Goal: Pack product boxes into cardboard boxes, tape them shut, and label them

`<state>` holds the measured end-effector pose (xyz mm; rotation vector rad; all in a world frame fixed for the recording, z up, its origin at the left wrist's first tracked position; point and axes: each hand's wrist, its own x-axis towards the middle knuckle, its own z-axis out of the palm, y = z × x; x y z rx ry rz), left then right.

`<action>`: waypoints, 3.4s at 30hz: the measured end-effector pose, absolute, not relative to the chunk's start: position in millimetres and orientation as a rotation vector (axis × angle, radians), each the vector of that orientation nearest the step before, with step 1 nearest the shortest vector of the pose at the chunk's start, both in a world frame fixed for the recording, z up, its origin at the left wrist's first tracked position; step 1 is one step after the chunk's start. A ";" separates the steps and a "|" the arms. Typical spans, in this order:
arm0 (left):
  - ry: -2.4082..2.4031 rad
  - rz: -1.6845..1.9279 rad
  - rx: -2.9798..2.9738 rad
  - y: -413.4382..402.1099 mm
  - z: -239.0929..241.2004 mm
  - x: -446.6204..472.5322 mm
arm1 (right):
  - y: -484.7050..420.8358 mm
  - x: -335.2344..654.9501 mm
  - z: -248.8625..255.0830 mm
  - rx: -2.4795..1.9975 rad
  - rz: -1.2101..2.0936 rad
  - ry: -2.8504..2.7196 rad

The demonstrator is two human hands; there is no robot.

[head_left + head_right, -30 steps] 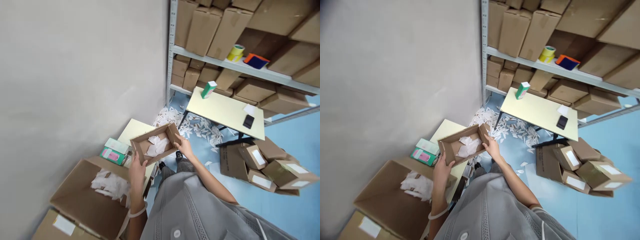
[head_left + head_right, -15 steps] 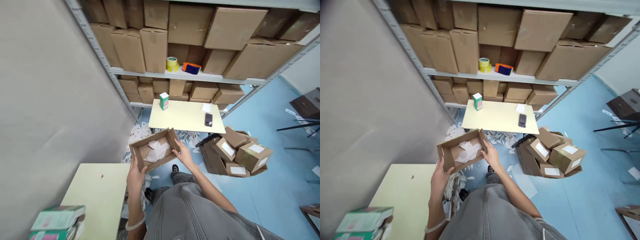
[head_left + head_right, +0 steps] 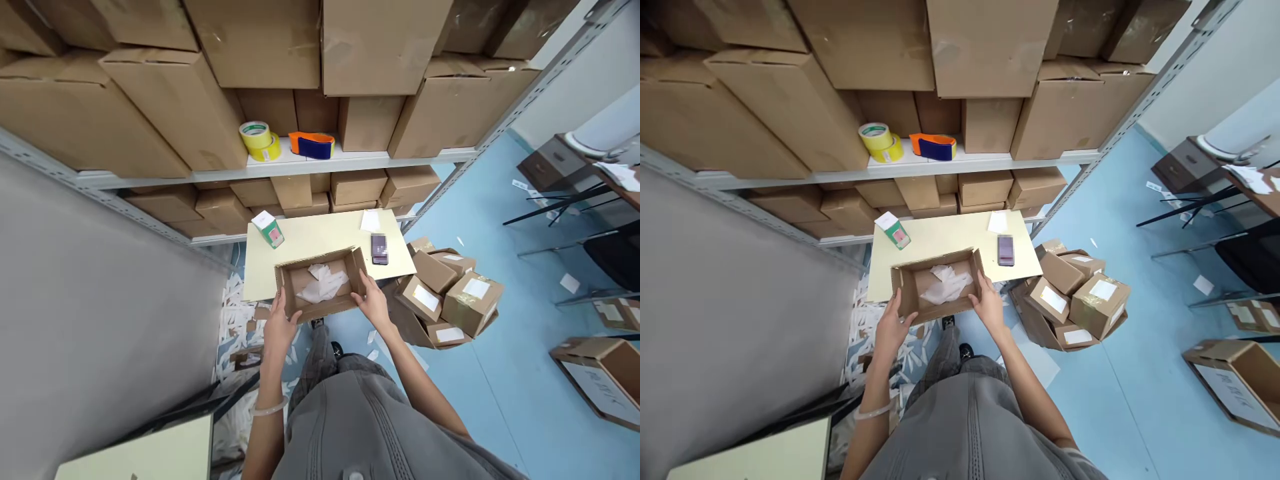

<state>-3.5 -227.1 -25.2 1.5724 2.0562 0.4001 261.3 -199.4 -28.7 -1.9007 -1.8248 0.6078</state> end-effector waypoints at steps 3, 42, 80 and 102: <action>1.989 0.407 1.654 -177.3 -32.7 -5.3 | -162.8 263.2 -35.6 -1.948 0.628 -1.803; 2.194 -0.099 1.684 -46.4 -76.9 22.8 | -11.5 286.3 -60.0 -2.202 0.094 -2.339; 2.165 -0.032 1.544 -6.1 -56.8 -21.6 | 92.7 241.6 -60.7 -2.209 0.531 -2.975; 2.386 0.343 1.459 73.1 -25.9 -115.8 | 77.4 251.5 -57.8 -2.140 0.686 -2.744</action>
